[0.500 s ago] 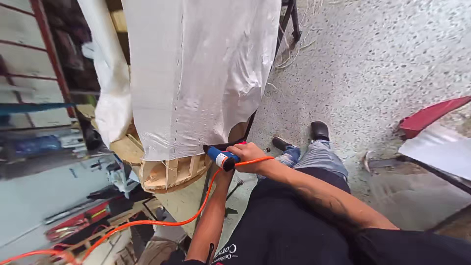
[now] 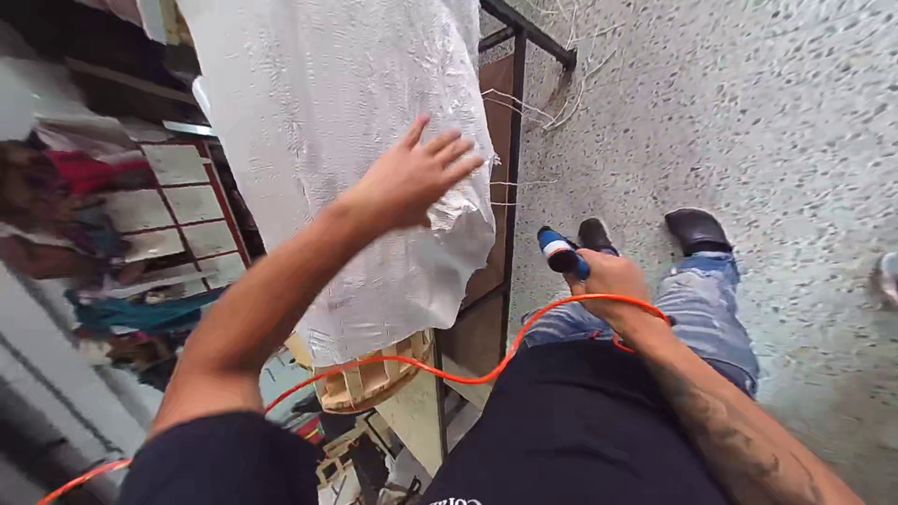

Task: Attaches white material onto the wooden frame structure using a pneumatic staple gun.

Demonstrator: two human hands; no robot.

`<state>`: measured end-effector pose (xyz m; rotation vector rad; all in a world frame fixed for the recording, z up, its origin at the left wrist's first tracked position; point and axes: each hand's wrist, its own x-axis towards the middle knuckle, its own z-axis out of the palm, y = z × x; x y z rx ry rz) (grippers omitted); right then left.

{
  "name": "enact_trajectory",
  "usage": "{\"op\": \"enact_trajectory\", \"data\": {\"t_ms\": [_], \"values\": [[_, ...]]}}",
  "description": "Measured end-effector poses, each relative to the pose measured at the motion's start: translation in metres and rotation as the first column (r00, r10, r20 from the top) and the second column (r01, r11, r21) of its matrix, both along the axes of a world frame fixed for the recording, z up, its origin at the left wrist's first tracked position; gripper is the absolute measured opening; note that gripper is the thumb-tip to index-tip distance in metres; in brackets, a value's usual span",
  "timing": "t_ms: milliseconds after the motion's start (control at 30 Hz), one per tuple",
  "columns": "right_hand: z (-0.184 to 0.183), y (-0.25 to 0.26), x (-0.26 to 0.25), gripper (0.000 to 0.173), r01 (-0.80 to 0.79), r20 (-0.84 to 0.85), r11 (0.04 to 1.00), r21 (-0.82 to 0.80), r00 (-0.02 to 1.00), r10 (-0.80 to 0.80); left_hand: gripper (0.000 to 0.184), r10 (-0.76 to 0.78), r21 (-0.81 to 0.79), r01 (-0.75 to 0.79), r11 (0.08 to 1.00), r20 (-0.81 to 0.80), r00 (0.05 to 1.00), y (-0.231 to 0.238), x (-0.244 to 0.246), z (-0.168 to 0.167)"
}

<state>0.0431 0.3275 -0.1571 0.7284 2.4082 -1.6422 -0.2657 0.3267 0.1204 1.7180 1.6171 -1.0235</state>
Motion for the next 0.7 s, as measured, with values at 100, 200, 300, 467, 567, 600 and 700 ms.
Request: {"op": "enact_trajectory", "data": {"t_ms": [100,200,300,467,567,600,700], "values": [[-0.001,-0.009,0.024,0.04,0.107,-0.013,0.994,-0.019,0.994,-0.107,0.14,-0.263,-0.28,0.269,0.921,0.062,0.963,0.01,-0.077,-0.137],[0.005,-0.011,0.041,0.041,0.271,0.033,0.962,-0.033,0.962,-0.27,0.118,-0.325,-0.547,0.309,0.778,0.07,0.943,0.024,-0.071,-0.2],[0.022,-0.03,0.047,0.047,0.322,0.123,0.94,-0.11,0.943,-0.309,0.043,-0.321,-0.707,0.28,0.65,0.08,0.944,-0.001,-0.039,-0.188],[0.036,-0.039,0.017,0.056,0.287,-0.012,0.95,-0.121,0.957,-0.291,0.014,-0.372,-0.529,0.44,0.726,0.237,0.898,0.007,-0.006,-0.114],[0.061,-0.043,0.003,0.055,0.242,-0.161,0.962,-0.125,0.952,-0.261,0.019,-0.232,-0.27,0.318,0.909,0.304,0.924,-0.012,-0.034,-0.113],[0.07,-0.042,-0.001,0.054,0.227,-0.206,0.965,-0.13,0.946,-0.25,0.02,-0.199,-0.239,0.274,0.932,0.296,0.934,-0.017,-0.041,-0.122],[0.092,-0.037,-0.017,0.05,0.17,-0.348,0.971,-0.166,0.912,-0.219,0.023,-0.211,-0.2,0.284,0.938,0.323,0.923,-0.024,-0.054,-0.144]]}}
